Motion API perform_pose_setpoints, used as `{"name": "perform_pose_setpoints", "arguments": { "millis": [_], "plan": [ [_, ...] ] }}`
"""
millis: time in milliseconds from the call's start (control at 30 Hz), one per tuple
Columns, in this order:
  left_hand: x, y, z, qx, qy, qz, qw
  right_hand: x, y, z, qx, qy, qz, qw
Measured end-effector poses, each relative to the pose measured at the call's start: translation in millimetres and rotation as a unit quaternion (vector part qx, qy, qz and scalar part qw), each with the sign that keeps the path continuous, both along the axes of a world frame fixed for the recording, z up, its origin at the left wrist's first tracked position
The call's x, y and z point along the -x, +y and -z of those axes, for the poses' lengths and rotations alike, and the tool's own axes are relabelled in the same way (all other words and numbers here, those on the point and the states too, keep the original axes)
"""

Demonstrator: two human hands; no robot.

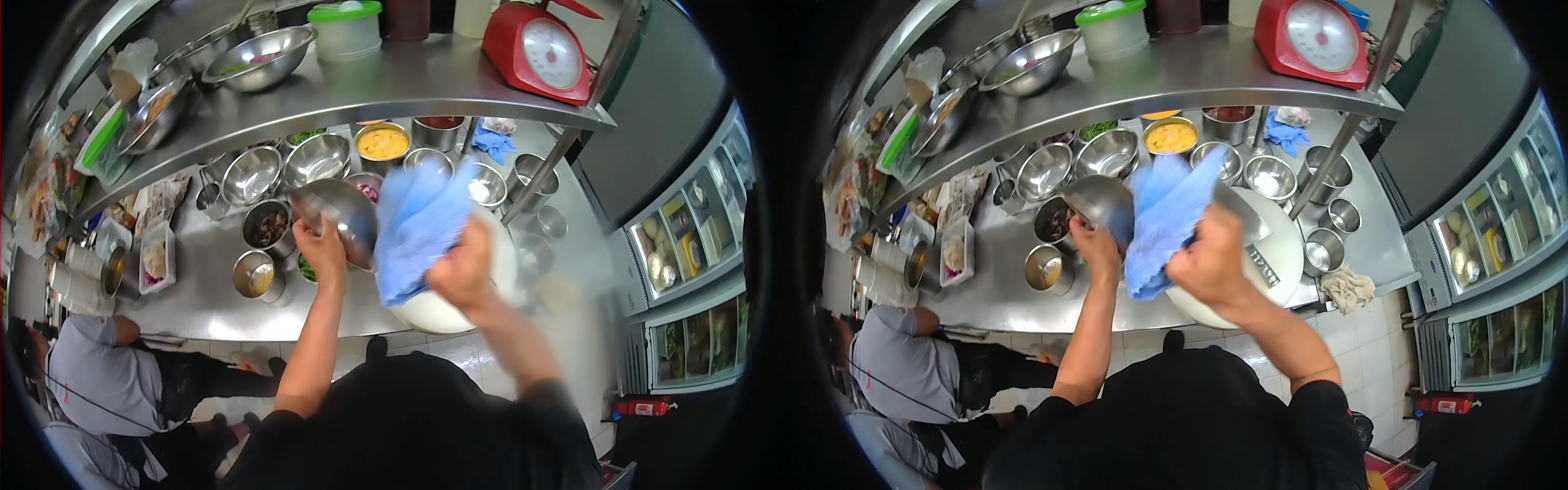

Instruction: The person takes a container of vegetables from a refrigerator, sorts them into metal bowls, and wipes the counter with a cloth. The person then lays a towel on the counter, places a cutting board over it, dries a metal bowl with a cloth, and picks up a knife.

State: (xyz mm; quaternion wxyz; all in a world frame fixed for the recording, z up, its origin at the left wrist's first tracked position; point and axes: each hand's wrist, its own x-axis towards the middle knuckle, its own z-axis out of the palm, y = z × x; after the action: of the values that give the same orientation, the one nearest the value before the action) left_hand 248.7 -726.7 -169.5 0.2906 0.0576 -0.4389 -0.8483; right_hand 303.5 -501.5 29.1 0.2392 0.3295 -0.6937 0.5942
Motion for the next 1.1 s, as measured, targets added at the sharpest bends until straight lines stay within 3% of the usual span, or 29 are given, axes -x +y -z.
{"name": "perform_pose_setpoints", "arguments": {
  "millis": [33, 67, 167, 233, 267, 300, 367, 433, 500, 667, 833, 867, 967, 1033, 1100],
  "plan": [
    [-15.6, 26.8, -58.4, 0.189, -0.106, -0.128, 0.968, 3.6, 9.2, -36.8, 0.014, 0.1, 0.046, 0.994],
    [-11.8, 34.1, -49.7, 0.191, -0.103, -0.119, 0.969, 11.9, 17.6, -71.9, 0.037, 0.228, 0.085, 0.969],
    [-20.8, 55.7, -18.0, 0.178, -0.115, -0.014, 0.977, 57.4, 7.0, -140.7, 0.075, 0.24, 0.058, 0.966],
    [-28.5, 73.1, -19.4, 0.126, -0.26, 0.126, 0.949, 99.0, 0.3, -170.0, 0.117, 0.254, 0.02, 0.96],
    [-31.6, 77.1, -13.6, 0.128, -0.26, 0.13, 0.948, 137.8, 4.1, -157.6, -0.054, 0.308, 0.199, 0.929],
    [-32.2, 79.3, -5.3, 0.124, -0.271, 0.145, 0.944, 165.9, 8.6, -139.5, -0.223, 0.341, 0.366, 0.837],
    [-26.2, 77.8, 0.0, 0.124, -0.284, 0.17, 0.935, 129.8, 10.2, -116.3, -0.229, 0.316, 0.378, 0.839],
    [-29.2, 70.8, 10.5, 0.119, -0.318, 0.196, 0.92, 104.1, 19.1, -81.2, -0.076, 0.415, 0.304, 0.854],
    [-28.5, 64.9, 10.8, 0.121, -0.325, 0.205, 0.915, 63.5, 33.6, -33.4, -0.058, 0.304, 0.285, 0.907],
    [-16.7, 62.3, 13.3, 0.092, -0.311, 0.228, 0.918, 22.9, 99.4, 89.6, -0.104, 0.009, 0.344, 0.933],
    [-15.6, 62.3, 25.3, 0.032, -0.286, 0.262, 0.921, -0.4, 211.1, 189.2, -0.167, -0.164, 0.46, 0.857],
    [-14.0, 68.8, 25.0, 0.031, -0.283, 0.271, 0.919, -6.2, 243.5, 207.7, -0.172, -0.228, 0.506, 0.814],
    [-30.7, 68.0, 27.6, 0.05, -0.322, 0.235, 0.916, -1.1, 264.6, 233.2, -0.21, -0.255, 0.529, 0.782],
    [-45.3, 62.2, 36.4, 0.058, -0.327, 0.228, 0.915, 7.7, 271.6, 274.4, -0.208, -0.181, 0.529, 0.803],
    [-59.0, 59.3, 37.5, 0.058, -0.33, 0.214, 0.918, 11.1, 254.7, 282.5, -0.299, -0.223, 0.518, 0.77]
  ]
}}
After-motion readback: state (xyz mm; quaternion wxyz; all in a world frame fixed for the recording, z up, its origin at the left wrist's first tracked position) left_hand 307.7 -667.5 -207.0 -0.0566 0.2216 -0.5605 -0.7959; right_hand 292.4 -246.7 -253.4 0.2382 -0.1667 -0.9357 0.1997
